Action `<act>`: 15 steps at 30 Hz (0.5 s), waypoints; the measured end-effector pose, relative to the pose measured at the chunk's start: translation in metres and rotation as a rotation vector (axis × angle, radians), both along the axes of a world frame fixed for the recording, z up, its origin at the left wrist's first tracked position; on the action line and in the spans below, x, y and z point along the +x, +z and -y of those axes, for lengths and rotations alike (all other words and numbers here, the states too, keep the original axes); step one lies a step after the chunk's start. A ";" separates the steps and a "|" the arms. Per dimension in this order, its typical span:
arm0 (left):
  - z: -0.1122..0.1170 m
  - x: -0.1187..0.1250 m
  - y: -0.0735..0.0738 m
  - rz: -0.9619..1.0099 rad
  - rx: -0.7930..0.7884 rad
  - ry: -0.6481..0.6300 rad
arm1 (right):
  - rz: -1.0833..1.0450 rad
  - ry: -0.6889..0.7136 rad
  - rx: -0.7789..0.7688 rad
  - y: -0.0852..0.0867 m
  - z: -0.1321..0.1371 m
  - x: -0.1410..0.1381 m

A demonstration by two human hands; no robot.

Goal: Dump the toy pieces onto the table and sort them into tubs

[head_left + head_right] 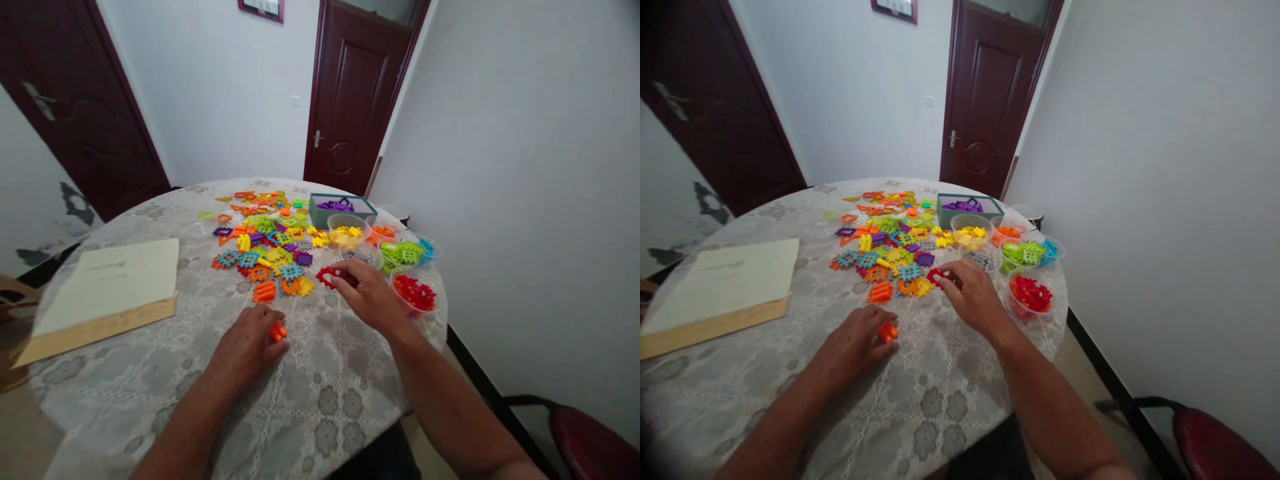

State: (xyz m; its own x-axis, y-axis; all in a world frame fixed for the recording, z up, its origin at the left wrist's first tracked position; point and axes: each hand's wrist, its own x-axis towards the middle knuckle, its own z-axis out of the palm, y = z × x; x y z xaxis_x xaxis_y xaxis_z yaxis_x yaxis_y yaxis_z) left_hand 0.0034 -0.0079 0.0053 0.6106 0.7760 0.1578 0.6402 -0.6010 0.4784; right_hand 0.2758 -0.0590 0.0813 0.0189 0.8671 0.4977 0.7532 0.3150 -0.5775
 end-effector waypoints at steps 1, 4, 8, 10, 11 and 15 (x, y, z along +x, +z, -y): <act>0.000 0.000 0.000 -0.024 -0.003 -0.015 | 0.028 -0.073 0.029 0.005 0.009 0.011; -0.002 0.002 0.000 -0.038 -0.002 -0.013 | 0.127 -0.252 0.085 0.014 0.033 0.052; -0.005 0.004 -0.005 0.105 0.003 0.065 | 0.334 -0.479 0.154 0.011 0.055 0.113; -0.005 0.005 -0.005 0.188 -0.047 0.097 | 0.450 -0.577 0.152 0.002 0.060 0.136; -0.005 0.006 -0.004 0.218 -0.087 0.105 | 0.498 -0.602 0.136 -0.003 0.061 0.145; -0.003 0.008 0.000 0.292 -0.198 0.143 | 0.525 -0.580 0.085 -0.018 0.062 0.144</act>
